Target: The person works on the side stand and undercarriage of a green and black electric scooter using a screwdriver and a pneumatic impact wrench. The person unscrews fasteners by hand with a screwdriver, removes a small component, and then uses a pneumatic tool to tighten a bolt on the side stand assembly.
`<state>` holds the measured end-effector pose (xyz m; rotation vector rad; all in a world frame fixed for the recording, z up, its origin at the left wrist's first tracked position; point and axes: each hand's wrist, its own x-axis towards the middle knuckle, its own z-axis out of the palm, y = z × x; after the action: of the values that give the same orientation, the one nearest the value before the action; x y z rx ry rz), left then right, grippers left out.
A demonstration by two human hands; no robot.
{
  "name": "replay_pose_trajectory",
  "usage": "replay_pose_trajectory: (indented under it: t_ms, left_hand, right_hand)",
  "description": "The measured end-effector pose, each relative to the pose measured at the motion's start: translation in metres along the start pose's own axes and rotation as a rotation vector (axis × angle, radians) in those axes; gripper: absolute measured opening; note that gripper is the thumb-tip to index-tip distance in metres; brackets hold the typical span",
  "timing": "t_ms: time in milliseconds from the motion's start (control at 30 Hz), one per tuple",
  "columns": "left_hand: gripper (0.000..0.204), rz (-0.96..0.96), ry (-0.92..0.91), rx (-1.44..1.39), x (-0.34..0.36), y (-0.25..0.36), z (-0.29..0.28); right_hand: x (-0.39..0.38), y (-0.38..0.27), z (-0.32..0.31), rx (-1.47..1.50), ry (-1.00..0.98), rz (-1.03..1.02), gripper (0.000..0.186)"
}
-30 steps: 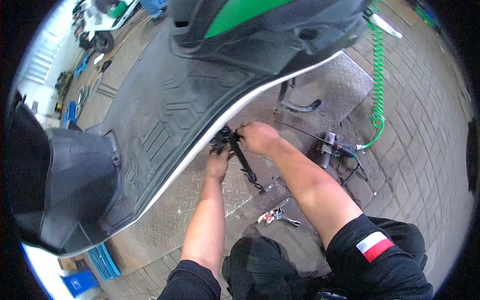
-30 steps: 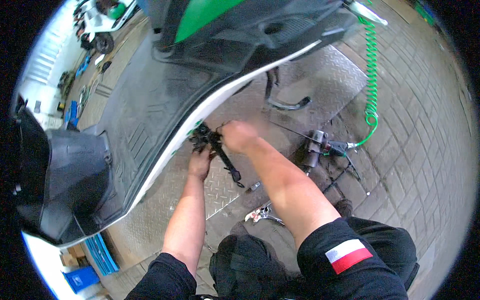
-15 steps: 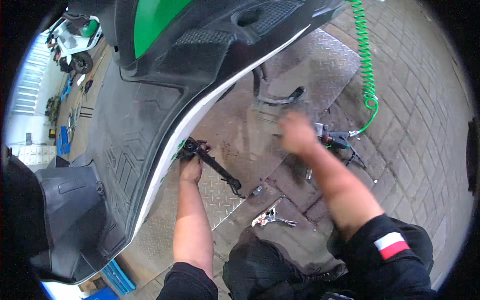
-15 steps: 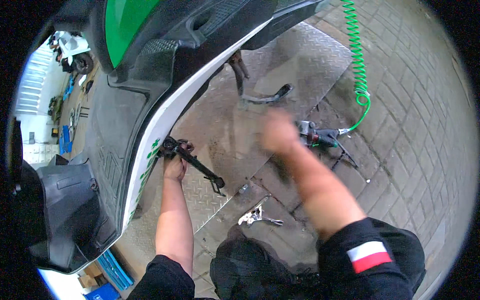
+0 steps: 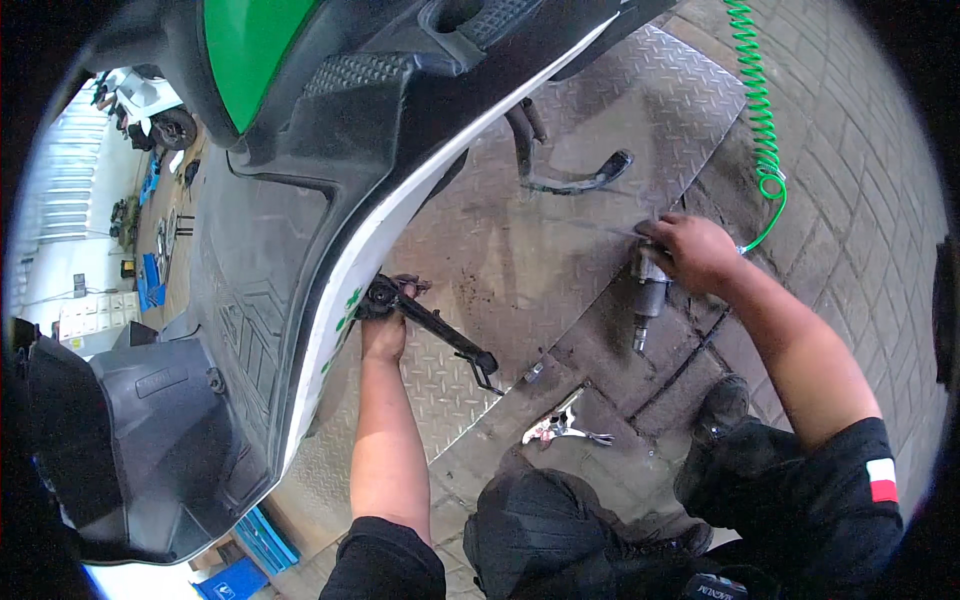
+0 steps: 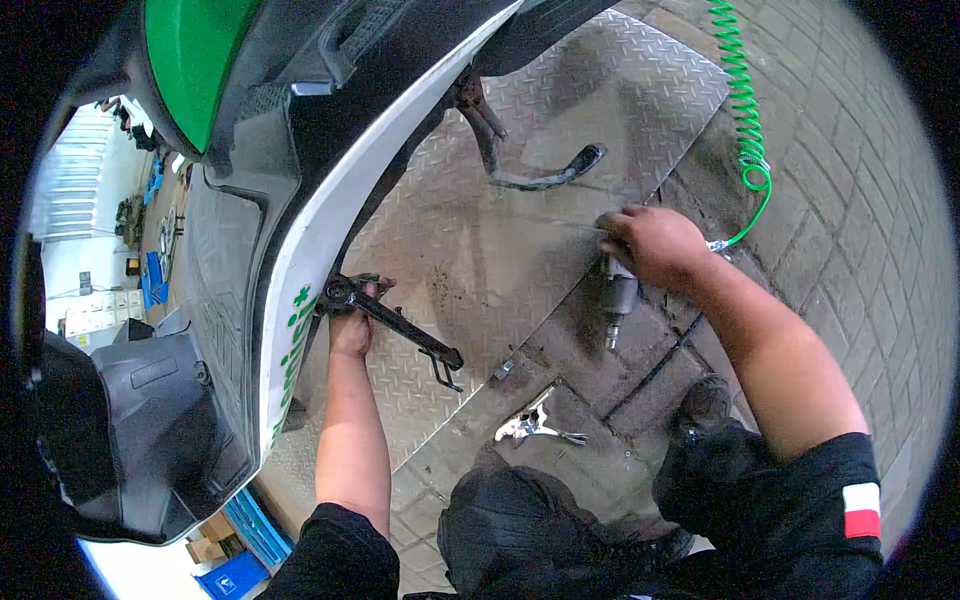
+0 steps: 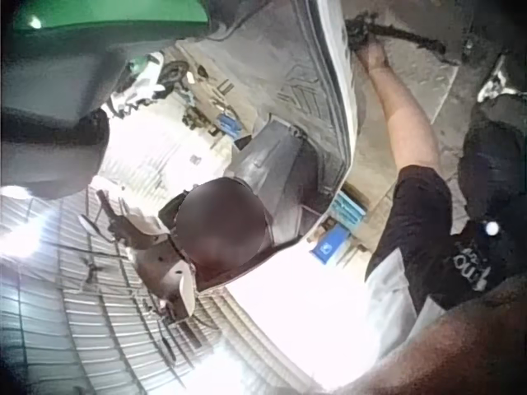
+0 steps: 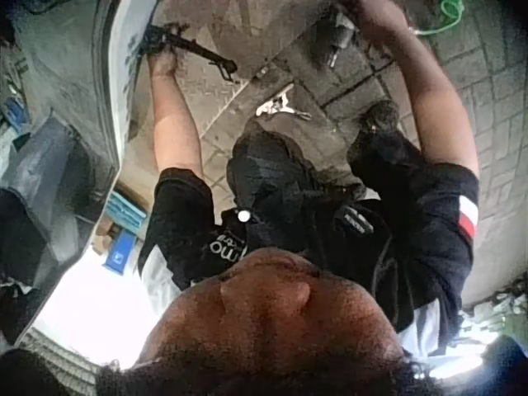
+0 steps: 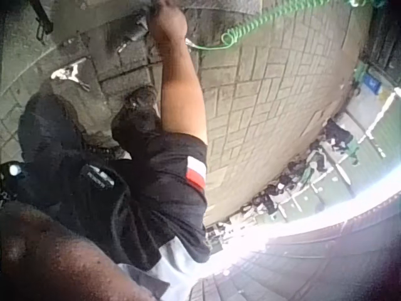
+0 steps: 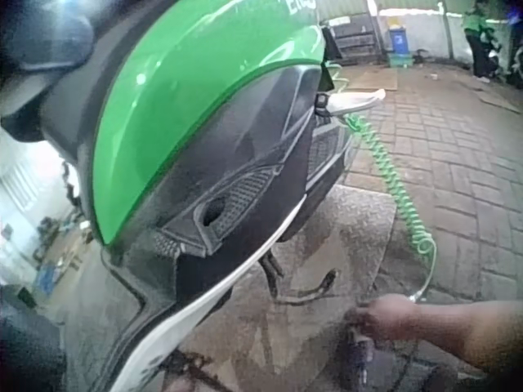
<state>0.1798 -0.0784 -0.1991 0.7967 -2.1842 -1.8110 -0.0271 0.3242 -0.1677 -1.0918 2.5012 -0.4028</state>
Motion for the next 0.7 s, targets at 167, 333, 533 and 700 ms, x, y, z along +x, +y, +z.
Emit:
replay_pose_trajectory:
  t_ms: [167,333,533,700]
  left_hand:
    - [0.022,0.008,-0.009,-0.11,-0.005,0.006,0.003]
    - [0.027,0.042,0.04,0.097,-0.002,0.012,0.007]
    - [0.031,0.053,0.02,0.191,-0.004,0.029,0.017]
    - [0.034,0.083,0.022,0.167,-0.006,0.029,0.01]
  right_hand:
    - [0.014,-0.063,-0.044,-0.026,-0.13,-0.265,0.025]
    - [0.009,-0.074,-0.066,-0.134,-0.154,-0.255,0.025]
    - [0.003,-0.08,-0.079,-0.16,-0.232,-0.269,0.025]
    - [0.003,-0.117,-0.09,-0.24,-0.197,-0.216,0.022]
